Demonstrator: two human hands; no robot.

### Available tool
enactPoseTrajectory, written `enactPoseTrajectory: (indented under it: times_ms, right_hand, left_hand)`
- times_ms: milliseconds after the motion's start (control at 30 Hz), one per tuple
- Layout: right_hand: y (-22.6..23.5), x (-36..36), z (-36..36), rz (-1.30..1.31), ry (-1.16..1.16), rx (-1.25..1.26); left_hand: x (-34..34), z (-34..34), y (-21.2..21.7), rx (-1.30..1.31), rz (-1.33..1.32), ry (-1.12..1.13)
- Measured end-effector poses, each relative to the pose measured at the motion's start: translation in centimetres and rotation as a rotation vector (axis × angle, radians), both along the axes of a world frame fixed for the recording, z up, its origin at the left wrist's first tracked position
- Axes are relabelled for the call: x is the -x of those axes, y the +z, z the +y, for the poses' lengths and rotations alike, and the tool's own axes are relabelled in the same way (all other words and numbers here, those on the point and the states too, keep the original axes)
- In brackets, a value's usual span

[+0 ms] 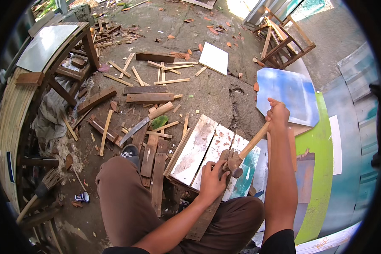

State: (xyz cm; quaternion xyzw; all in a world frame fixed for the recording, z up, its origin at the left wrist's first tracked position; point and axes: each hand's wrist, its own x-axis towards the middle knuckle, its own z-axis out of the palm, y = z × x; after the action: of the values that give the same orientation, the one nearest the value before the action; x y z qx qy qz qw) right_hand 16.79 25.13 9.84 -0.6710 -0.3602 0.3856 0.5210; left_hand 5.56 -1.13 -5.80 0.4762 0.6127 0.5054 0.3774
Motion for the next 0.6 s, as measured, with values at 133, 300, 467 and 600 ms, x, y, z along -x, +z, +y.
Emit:
enactPoseTrajectory:
  times_ms: [133,300,467,600]
  right_hand:
    - [0.4,-1.7,-2.0,0.033,-0.042,-0.120]
    - [0.6,-3.3,-3.6,0.035,-0.083,-0.194]
    - [1.1,-3.7,-2.1,0.105,0.027,0.008]
    - [0.7,-3.4,-0.1,0.124,0.092,0.119]
  left_hand:
    - [-0.1,0.1,0.0,-0.007,0.016,0.017]
    - [-0.3,0.0,0.0,-0.025,0.021,0.019]
    - [-0.4,0.0,0.4,0.008,0.060,-0.007]
    - [-0.4,0.3,0.5,0.053,0.111,-0.016]
